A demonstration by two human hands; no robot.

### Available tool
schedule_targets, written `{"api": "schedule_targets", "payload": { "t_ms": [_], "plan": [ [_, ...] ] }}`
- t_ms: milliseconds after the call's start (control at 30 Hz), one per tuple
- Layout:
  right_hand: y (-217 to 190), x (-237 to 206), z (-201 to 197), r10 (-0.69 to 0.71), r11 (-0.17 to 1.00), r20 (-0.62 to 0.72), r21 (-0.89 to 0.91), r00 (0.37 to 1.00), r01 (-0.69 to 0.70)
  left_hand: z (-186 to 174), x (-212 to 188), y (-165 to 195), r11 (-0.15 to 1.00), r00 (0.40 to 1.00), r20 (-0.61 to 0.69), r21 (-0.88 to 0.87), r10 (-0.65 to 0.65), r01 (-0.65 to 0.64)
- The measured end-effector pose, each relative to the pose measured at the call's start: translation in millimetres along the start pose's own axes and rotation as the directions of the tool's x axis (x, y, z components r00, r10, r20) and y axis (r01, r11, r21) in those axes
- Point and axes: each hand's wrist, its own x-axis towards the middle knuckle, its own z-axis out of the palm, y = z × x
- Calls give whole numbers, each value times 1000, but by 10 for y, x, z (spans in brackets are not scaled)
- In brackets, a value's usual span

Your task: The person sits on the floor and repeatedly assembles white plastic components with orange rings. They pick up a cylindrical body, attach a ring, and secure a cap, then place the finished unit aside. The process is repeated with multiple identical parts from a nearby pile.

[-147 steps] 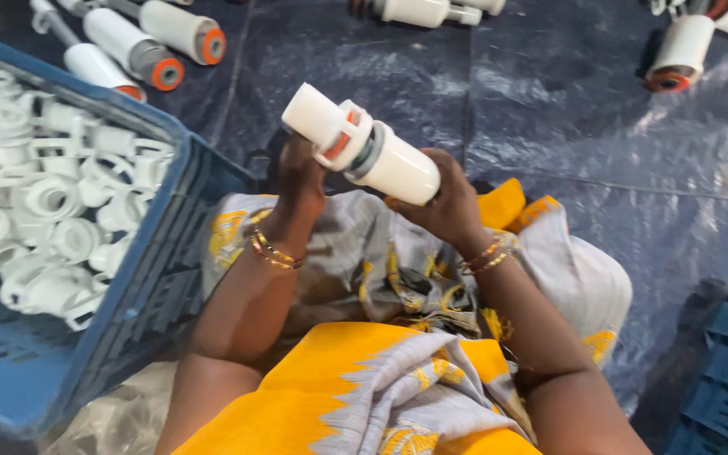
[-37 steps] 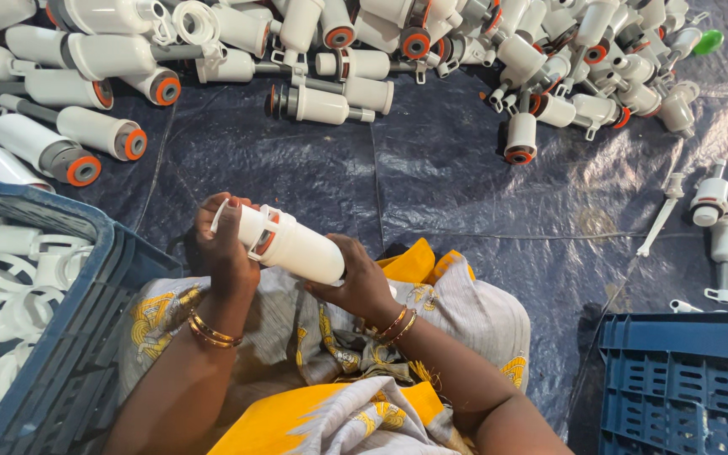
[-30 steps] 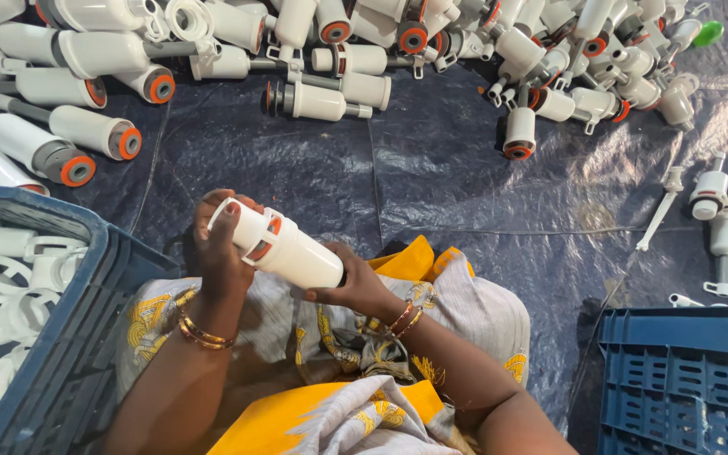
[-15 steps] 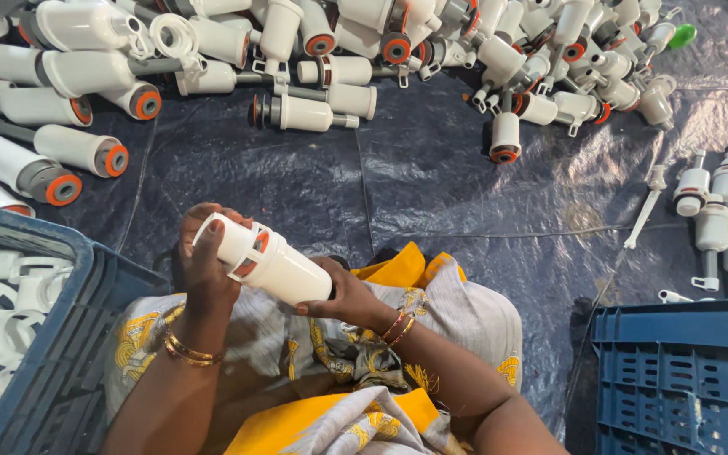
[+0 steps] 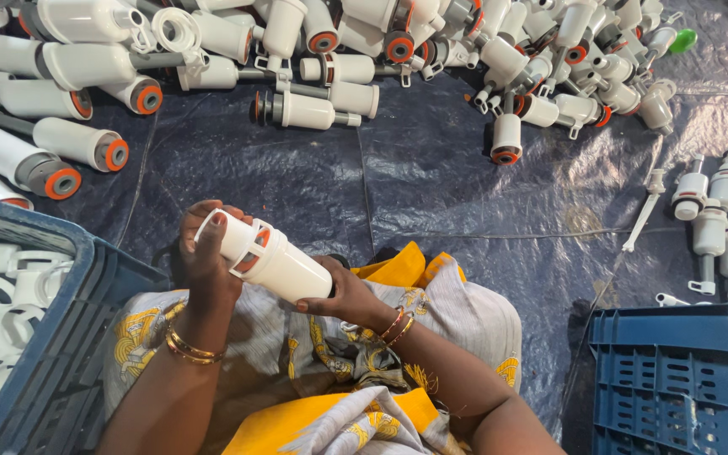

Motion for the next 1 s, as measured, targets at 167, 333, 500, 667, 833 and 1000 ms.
{"api": "schedule_targets", "payload": {
  "t_ms": [167, 333, 500, 667, 833, 1000],
  "plan": [
    [12, -5, 3, 17, 1000, -3, -3, 1000, -17, 2, 1, -2, 1000, 1000, -12, 6, 0, 0],
    [29, 1, 2, -1, 1000, 0, -8, 1000, 1, 0, 1, -6, 1000, 1000, 2, -3, 5, -5],
    [40, 3, 3, 2, 1000, 3, 8, 1000, -2, -3, -2, -10, 1000, 1000, -11, 8, -9, 9],
    [33, -4, 3, -6, 1000, 0, 4, 1000, 6, -6, -3, -14, 1000, 1000, -2, 20, 4, -4],
    [24, -9, -3, -11, 1000, 0, 5, 1000, 11, -7, -2, -18, 999, 1000, -9, 33, 1, -1],
    [26, 2, 3, 20, 1000, 3, -9, 1000, -20, -7, 1, -23, 1000, 1000, 5, 15, -4, 4]
  ]
}}
